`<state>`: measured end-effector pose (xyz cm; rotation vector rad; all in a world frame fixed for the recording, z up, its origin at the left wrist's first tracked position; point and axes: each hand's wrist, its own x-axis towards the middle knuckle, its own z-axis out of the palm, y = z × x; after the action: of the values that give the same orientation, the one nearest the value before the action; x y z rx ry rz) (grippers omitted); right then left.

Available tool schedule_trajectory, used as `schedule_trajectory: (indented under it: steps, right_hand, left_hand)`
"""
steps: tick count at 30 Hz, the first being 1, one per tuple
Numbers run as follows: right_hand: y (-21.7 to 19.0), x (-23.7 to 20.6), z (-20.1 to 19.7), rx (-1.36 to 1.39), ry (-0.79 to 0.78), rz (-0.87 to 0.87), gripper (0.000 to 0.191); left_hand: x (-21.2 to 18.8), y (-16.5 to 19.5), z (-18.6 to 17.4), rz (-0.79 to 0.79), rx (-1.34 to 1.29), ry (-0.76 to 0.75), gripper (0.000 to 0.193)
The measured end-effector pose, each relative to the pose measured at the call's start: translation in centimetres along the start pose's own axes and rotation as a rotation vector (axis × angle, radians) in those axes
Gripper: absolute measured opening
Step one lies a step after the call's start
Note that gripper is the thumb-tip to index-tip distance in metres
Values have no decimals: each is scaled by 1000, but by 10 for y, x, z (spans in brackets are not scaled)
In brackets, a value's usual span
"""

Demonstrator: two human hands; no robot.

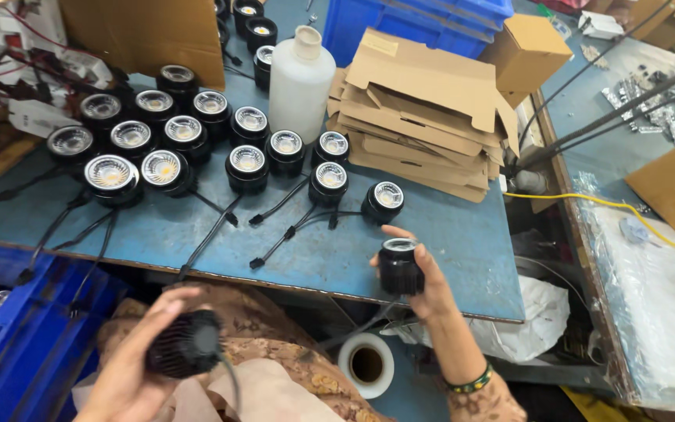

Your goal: The person assembles LED light units by picking up black cylindrical light bodies and white power adapters, connecting their wires, and placing the completed units into a blue crate. The person repeats this process multiple times.

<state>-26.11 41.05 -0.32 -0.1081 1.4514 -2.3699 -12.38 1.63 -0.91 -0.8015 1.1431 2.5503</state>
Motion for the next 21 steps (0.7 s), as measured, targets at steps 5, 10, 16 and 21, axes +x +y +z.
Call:
schedule_trajectory:
  steps: [5, 10, 16, 21]
  right_hand:
    - [10, 6, -16, -208, -23, 9, 84]
    - [-11, 4, -34, -776, 104, -326, 79]
    - [-60, 41, -80, -1166, 89, -448, 88]
    - [-83, 75, -102, -1310, 136, -334, 92]
  left_hand:
    - [3, -6, -18, 67, -58, 15, 38]
    - [6, -20, -49, 160, -153, -299, 53]
    - [33, -42, -91, 166, -81, -554, 64]
    - [36, -57, -76, 133, 97, -474, 67]
